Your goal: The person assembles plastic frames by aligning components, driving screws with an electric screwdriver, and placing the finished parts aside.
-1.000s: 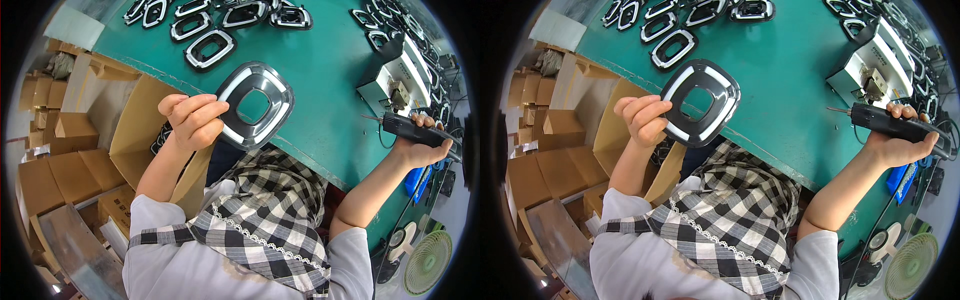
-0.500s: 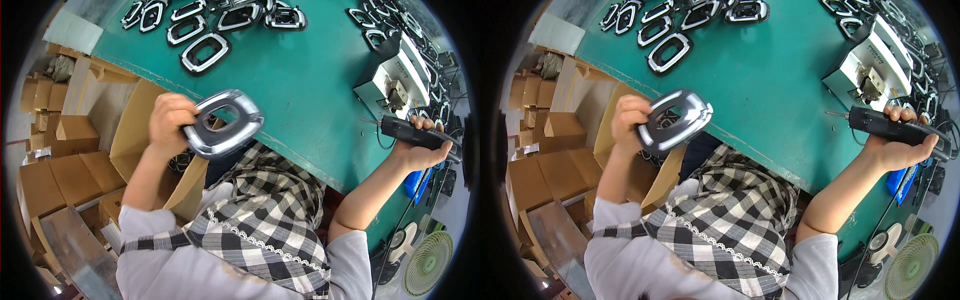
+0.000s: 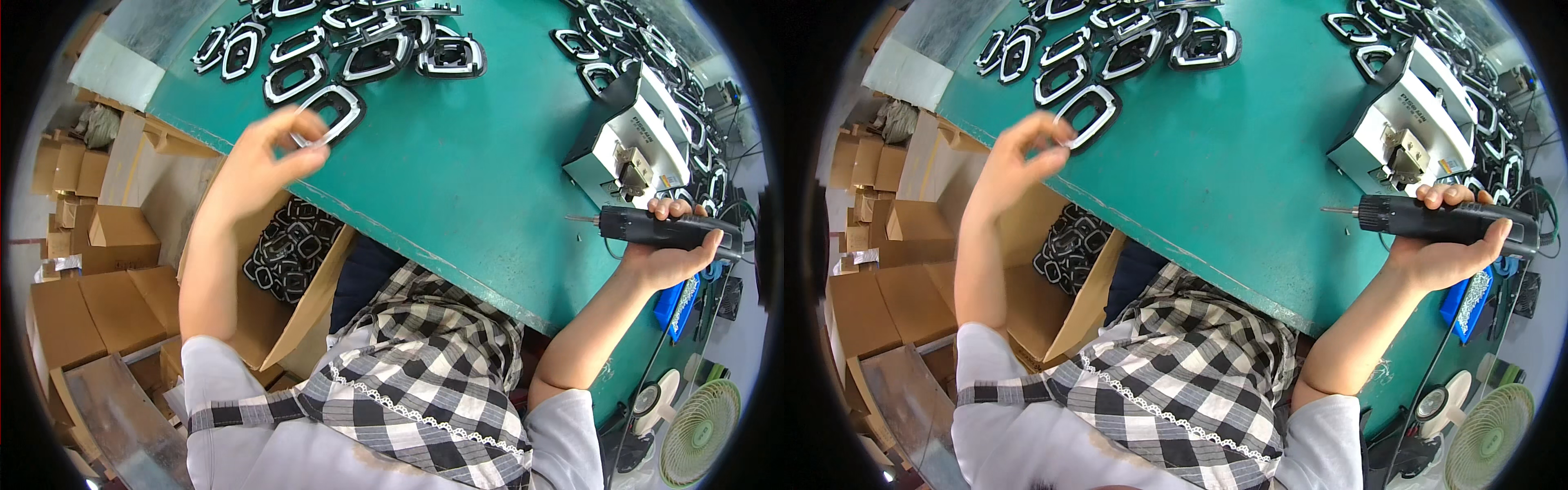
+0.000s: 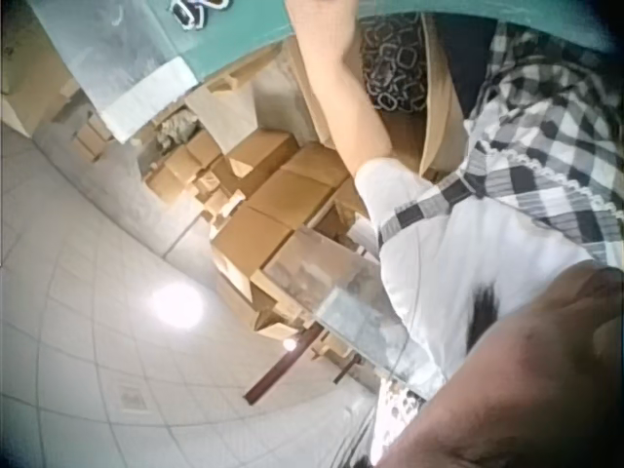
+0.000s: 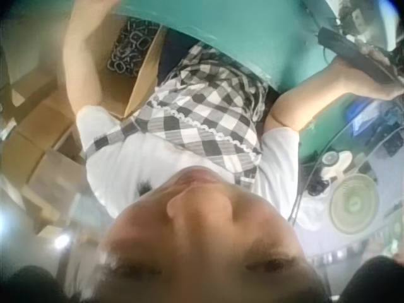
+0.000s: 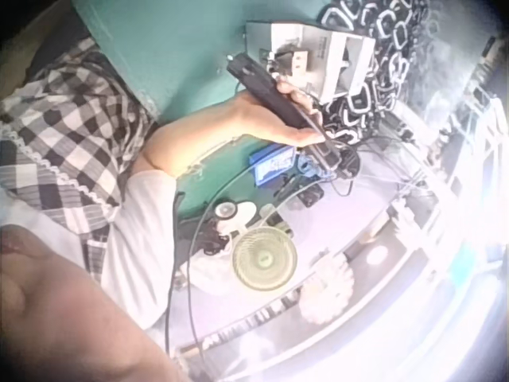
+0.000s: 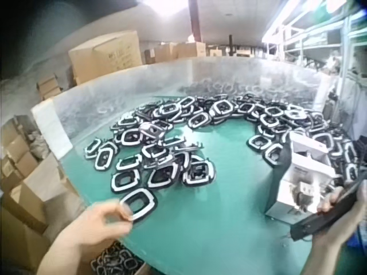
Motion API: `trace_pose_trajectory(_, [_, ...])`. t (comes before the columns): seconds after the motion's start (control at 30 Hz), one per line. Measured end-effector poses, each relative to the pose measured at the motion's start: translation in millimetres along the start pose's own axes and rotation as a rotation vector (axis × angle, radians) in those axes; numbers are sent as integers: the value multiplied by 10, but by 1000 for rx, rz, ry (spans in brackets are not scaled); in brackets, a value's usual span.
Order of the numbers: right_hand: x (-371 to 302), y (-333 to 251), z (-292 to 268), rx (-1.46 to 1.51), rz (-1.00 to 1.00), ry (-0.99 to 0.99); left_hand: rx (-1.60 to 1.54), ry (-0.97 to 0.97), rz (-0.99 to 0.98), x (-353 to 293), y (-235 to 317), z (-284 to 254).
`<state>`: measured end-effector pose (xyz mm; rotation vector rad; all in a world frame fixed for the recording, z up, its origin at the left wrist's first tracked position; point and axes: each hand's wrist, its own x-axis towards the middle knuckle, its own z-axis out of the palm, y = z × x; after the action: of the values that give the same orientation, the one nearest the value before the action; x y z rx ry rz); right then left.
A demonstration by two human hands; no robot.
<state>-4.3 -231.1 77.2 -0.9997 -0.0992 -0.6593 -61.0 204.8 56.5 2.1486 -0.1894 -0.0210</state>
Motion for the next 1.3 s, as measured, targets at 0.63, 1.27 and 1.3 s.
trace_pose_trajectory(0.63, [-123,-108,50,73,7,-34,910,262,900,530,651,1301])
trace_pose_trajectory(1.27, [284,-332,543,-329,-633,-241,381,-166,370,497,733,1772])
trace_pose_trajectory(1.3, [270,-319,563,-337,-617,-255,347,-224,386,518,746,1770])
